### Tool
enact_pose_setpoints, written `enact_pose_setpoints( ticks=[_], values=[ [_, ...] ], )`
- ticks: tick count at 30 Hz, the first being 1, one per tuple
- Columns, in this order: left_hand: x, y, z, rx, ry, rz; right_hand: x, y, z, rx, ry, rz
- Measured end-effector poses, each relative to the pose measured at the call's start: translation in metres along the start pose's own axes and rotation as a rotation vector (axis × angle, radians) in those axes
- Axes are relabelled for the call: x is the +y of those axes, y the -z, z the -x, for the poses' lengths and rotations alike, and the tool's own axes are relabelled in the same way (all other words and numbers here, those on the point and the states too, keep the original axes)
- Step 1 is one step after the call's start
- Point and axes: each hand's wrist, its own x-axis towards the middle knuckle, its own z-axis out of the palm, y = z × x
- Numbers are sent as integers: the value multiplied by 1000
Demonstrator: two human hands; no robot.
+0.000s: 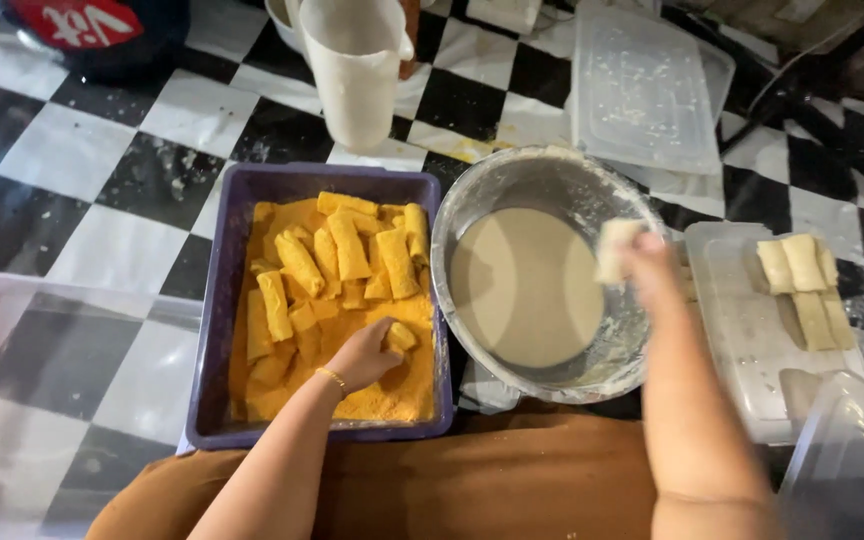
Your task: Dipping food rolls into a liquid batter and then coating them with a yellow powder.
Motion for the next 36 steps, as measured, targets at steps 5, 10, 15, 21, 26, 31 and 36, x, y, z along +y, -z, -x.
enact_pose_setpoints(
  ticks=[5,10,15,21,26,31,36],
  values=[
    [39,35,25,180,153,154,13,-83,47,-386,21,673],
    [75,75,46,493,151,739,-13,-87,75,-469,51,641],
    [47,80,26,702,83,951,-22,-86,73,-497,-466,-348],
    [37,47,16,987,-155,172,-76,-69,89,-528,-578,-850],
    [-77,-77,-31,788,-90,-730,-152,-41,141,-605,-347,-562],
    [-90,-73,-49,-40,272,-183,-201,-49,199,-973,-189,-461],
    [-72,-24,-30,98,492,1265,-210,-86,253,-994,379,-69]
  ],
)
